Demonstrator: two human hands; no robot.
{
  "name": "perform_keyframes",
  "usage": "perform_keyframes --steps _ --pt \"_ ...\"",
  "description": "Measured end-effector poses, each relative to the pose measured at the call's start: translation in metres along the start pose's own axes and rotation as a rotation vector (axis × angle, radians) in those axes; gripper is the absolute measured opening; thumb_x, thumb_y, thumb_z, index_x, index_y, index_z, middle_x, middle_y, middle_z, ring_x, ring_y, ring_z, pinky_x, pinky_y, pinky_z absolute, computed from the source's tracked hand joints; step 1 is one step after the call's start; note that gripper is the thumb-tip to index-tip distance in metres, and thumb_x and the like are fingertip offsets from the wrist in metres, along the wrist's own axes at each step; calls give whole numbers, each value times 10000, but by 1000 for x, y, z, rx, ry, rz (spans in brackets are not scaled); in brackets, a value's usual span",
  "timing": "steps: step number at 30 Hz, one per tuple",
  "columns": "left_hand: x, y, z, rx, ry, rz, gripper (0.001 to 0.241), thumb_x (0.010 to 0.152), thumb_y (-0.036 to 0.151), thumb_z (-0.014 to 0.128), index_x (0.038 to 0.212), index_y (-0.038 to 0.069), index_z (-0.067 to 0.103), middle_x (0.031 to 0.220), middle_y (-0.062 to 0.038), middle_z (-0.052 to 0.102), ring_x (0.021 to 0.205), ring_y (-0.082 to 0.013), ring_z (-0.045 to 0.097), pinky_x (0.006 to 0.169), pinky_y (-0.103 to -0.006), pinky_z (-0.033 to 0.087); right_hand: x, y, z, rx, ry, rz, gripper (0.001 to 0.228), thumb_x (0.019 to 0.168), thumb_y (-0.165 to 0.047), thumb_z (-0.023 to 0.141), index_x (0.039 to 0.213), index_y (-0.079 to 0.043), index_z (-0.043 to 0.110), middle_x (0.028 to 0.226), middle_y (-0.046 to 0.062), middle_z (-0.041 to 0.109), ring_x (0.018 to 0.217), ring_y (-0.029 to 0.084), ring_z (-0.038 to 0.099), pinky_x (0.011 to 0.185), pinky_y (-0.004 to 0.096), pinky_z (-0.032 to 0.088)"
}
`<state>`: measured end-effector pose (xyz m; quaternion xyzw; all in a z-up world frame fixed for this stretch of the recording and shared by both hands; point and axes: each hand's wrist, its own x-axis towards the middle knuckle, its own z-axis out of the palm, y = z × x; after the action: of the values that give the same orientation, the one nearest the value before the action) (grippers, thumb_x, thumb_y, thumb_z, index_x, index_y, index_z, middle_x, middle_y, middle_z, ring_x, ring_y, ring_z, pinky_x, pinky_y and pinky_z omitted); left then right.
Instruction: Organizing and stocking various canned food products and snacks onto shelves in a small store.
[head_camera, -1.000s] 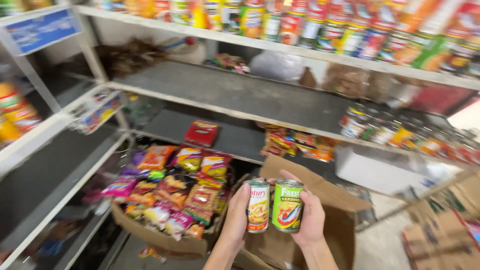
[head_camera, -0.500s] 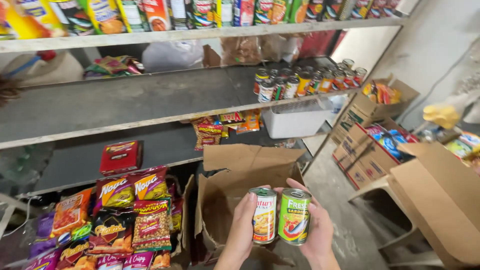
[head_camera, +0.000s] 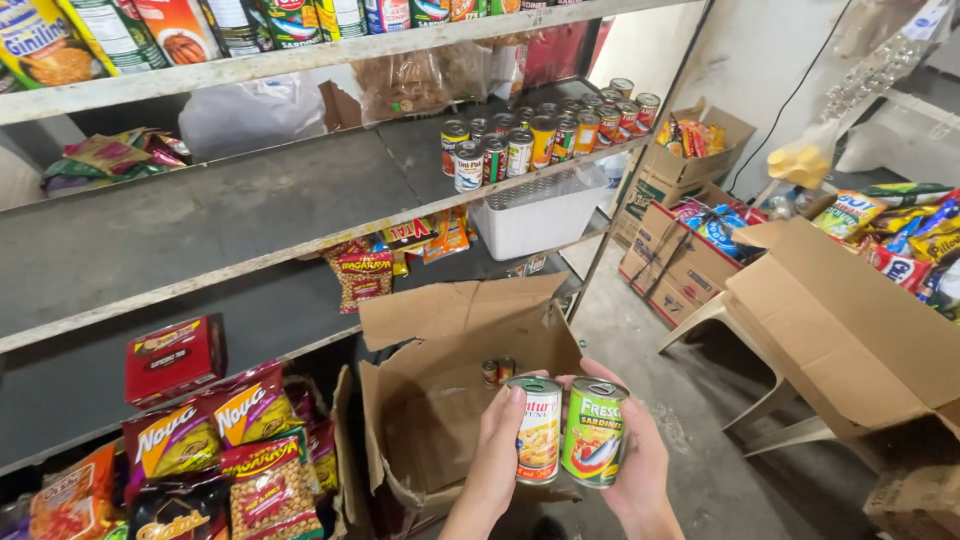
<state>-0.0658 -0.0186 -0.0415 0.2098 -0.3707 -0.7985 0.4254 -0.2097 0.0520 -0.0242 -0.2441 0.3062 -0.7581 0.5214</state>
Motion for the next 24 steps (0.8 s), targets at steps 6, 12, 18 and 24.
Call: perform_keyframes --steps 6,12,18,24 --pt "35 2 4 -4 25 17 462 1048 349 472 1342 18 601 1187 -99 737 1016 -171 712 894 -327 580 42 -1 -13 -5 -4 44 657 969 -337 451 1493 59 444 1337 274 631 1184 367 637 1036 489 487" --pt "94 -5 -6 54 130 104 419 1038 298 534 1346 25 612 1215 -99 728 1062 -154 697 918 -316 564 117 3 -31 14 -138 56 646 987 -346 481 1493 56 449 1331 260 637 1213 356 637 1045 480 492" --pt "166 4 -13 71 253 185 418 1019 298 546 1327 28 630 1226 -106 737 1086 -157 704 935 -314 562 206 5 -38 -6 -204 124 630 965 -320 569 1483 21 461 1307 241 663 1172 328 664 983 456 544" --pt "204 17 -11 92 361 229 416 1013 302 541 1320 36 629 1230 -103 736 1101 -163 701 943 -315 559 269 17 -48 -32 -260 194 575 934 -257 647 1434 -15 498 1259 224 674 1112 296 682 923 430 569"
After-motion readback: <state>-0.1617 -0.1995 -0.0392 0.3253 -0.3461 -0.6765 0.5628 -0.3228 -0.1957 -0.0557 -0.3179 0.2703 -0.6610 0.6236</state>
